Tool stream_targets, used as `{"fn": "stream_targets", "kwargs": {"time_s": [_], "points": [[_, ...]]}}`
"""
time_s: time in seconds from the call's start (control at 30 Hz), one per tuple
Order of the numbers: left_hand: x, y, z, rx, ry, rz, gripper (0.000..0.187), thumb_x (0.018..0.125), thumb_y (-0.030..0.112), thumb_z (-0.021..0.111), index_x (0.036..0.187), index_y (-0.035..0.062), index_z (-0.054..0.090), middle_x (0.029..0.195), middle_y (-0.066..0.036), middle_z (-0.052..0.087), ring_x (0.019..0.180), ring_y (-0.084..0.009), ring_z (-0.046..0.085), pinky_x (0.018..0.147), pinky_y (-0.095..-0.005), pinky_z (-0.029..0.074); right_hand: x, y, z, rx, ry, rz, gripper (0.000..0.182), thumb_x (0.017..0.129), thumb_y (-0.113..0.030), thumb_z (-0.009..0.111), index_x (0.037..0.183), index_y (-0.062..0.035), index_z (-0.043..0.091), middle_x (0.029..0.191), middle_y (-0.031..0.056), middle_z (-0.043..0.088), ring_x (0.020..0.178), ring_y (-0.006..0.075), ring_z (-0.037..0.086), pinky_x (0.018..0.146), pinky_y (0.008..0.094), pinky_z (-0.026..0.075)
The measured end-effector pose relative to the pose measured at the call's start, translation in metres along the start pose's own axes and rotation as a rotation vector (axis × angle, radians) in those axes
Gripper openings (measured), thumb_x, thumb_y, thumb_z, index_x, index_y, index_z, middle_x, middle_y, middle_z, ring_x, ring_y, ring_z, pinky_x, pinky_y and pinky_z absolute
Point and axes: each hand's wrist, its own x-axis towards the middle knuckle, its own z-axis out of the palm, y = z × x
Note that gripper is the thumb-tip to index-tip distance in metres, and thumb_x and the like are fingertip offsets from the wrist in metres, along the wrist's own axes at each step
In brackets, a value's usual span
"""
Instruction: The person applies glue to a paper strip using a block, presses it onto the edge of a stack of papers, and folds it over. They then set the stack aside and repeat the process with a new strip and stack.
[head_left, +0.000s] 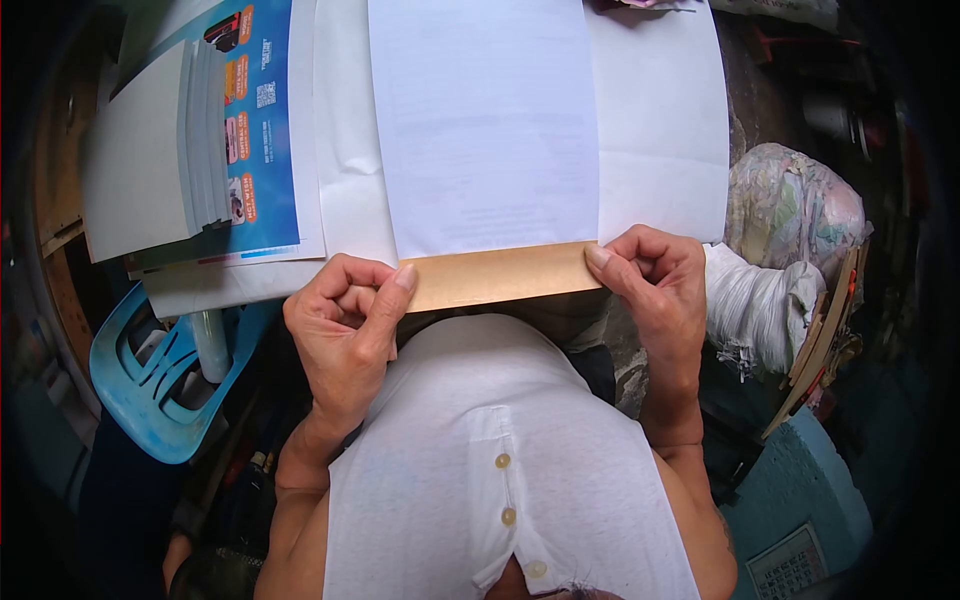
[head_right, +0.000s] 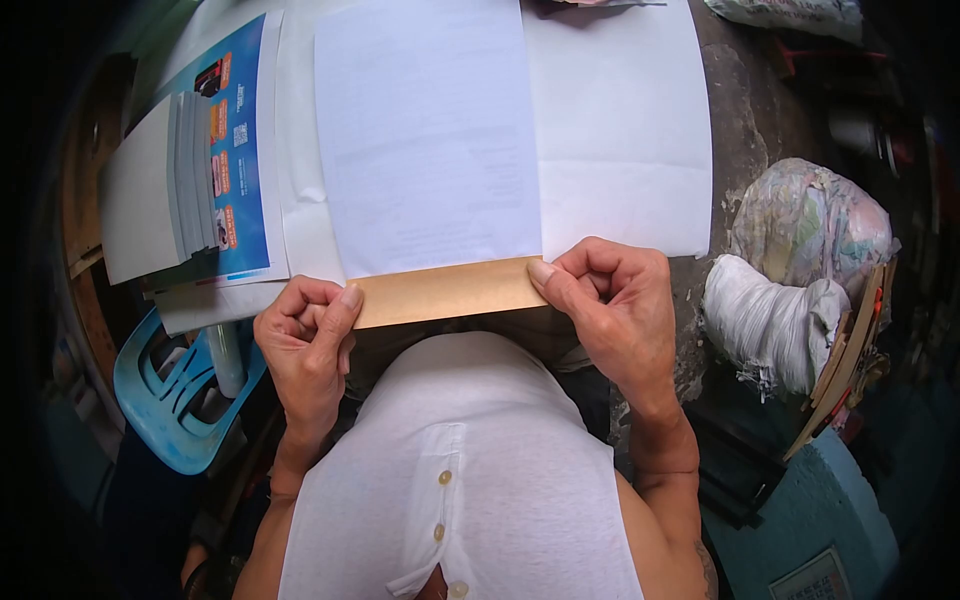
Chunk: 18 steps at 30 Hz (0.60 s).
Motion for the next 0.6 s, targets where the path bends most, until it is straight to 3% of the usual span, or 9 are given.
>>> {"fn": "stream_targets", "kwargs": {"time_s": [0.33,0.6], "points": [[-0.0003,0.0014,0.0018,0.016,-0.021,0.029,0.016,0.096,0.003,0.07,0.082,-0.0009,0.062,0.053,0.004,0.052,0.041,0.0004,0.038,0.039,-0.019,0.024,0.0005,0.0019,0.0,0.005,0.019,0.032,0.02,0.09,-0.006,0.075,0.073,0.0025,0.068,0.058,-0.0101,0.05,0.053,-0.003,0.036,0.049,0.0194,0.023],[0.0002,-0.0024,0.0002,0.034,-0.041,0.061,0.014,0.094,0.004,0.072,0.083,-0.0021,0.066,0.052,0.004,0.055,0.041,0.0007,0.041,0.038,-0.0194,0.027,0.0016,0.0046,-0.0028,0.054,0.01,0.003,0.021,0.091,-0.005,0.074,0.072,0.0017,0.067,0.059,-0.0095,0.051,0.053,-0.0038,0.037,0.049,0.0183,0.023]]}}
